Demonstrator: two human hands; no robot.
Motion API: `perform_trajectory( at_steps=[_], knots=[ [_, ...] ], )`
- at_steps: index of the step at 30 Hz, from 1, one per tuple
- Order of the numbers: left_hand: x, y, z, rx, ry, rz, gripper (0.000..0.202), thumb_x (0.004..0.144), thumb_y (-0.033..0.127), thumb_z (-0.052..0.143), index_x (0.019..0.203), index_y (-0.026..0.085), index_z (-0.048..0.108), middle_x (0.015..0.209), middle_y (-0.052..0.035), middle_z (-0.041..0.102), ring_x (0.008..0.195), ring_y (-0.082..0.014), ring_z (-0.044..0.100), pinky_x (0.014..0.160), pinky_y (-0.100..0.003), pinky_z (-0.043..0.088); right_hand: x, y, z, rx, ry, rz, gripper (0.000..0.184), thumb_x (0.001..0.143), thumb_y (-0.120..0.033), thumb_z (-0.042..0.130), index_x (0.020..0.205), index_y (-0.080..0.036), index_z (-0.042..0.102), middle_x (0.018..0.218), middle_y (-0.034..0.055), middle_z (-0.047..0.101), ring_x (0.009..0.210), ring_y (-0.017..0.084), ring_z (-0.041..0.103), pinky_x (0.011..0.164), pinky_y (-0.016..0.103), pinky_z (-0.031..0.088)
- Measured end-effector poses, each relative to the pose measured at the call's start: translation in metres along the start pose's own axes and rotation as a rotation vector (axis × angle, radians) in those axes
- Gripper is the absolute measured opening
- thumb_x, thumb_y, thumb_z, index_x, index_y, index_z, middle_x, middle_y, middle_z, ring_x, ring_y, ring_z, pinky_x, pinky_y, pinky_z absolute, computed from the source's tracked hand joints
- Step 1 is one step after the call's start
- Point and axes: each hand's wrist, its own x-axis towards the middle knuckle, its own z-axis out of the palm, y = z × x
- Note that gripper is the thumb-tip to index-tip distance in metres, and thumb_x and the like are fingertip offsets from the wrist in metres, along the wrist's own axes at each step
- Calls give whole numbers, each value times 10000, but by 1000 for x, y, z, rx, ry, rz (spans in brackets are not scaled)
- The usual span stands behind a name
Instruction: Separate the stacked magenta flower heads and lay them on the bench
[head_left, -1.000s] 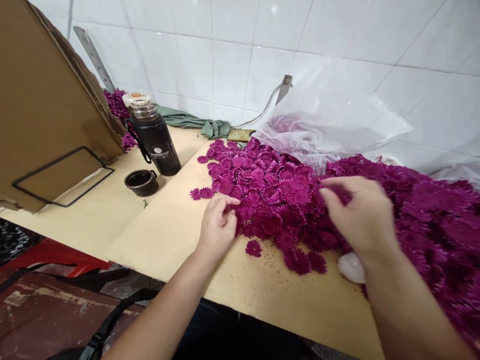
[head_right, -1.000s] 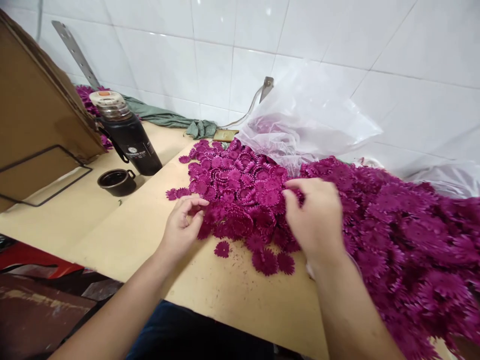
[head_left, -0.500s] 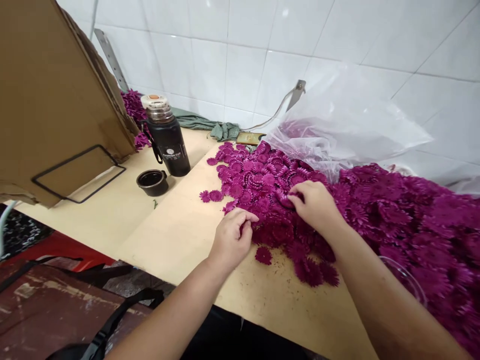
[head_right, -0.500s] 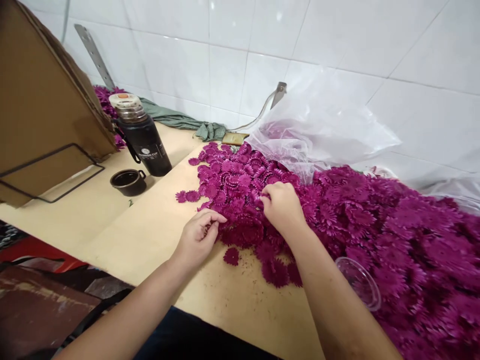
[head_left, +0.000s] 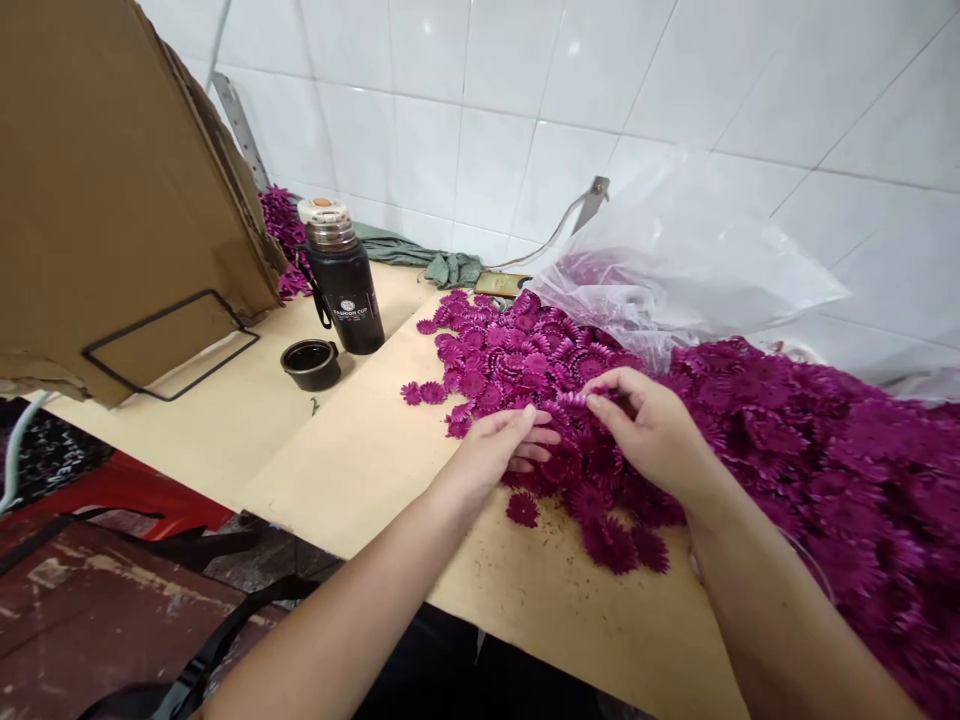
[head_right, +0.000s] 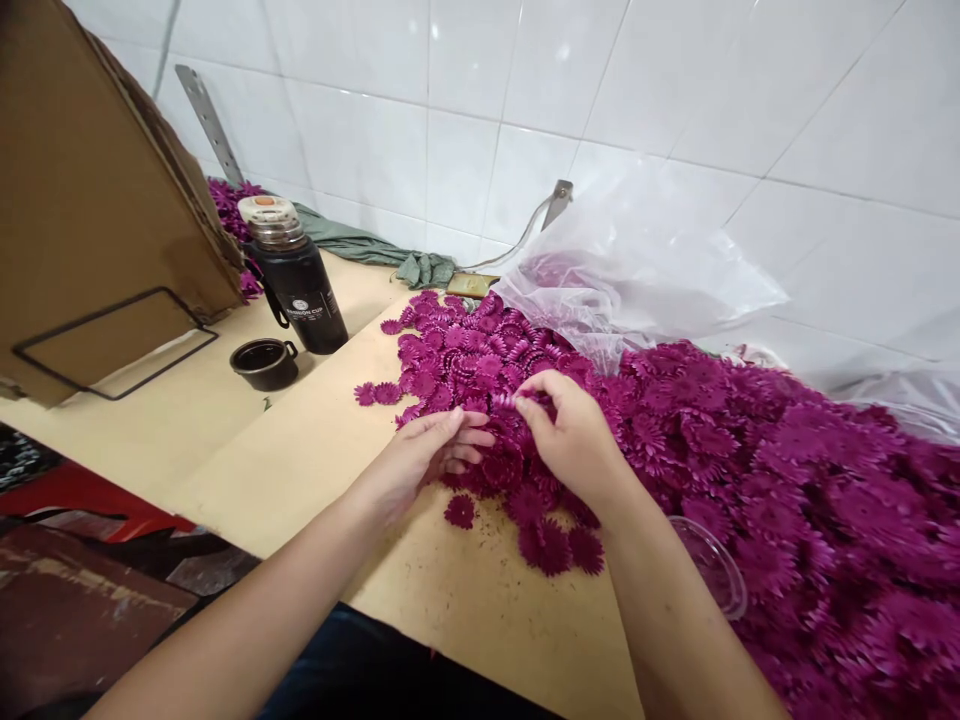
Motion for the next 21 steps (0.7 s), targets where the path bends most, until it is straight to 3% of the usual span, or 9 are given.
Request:
perform_trajectory(
  at_steps=[3,5,9,12,16,21],
  knots=[
    [9,5,13,-156,-82,-177,345,843,478,549,768,151,629,672,-35,689,563,-103,617,538,-209,431,-12,-12,0,-17,-98,-170,86,816,-189,495,802,-208,578,813,65,651,791,214,581,745,367,463],
    [16,4,19,-199,-66,-201,323,824,450,587,705,150,596,593,-7,644,536,-96,609,529,-199,425,-17,-13,-1,-48,-128,-266,131,825,-134,473,807,-209,579,825,70,650,821,222,575,765,382,462],
    [24,0,22,-159,22,-90,98,760,176,647,689,145,587,580,20,620,527,-70,593,543,-177,413,-22,-8,-5,-116,-122,-375,162,853,-105,456,832,-205,582,836,73,653,858,230,565,791,397,462],
    [26,0,21,-115,71,7,82,726,77,624,683,143,599,595,28,621,530,-51,565,542,-161,386,-25,0,-7,-183,-133,-357,176,844,-92,458,840,-205,593,868,74,663,862,232,571,804,409,465],
    [28,1,20,-75,127,136,63,711,99,645,704,149,607,592,53,595,540,-55,517,575,-177,390,-27,15,-7,-335,-86,-267,222,805,-78,458,903,-183,628,952,113,671,938,273,571,853,476,447],
    [30,-8,19,72,68,250,141,701,229,678,650,158,567,597,46,575,552,-86,493,589,-225,401,-28,15,-4,-304,39,-240,253,838,-171,458,1025,-178,629,1056,137,662,1045,300,561,938,534,404]
  ],
)
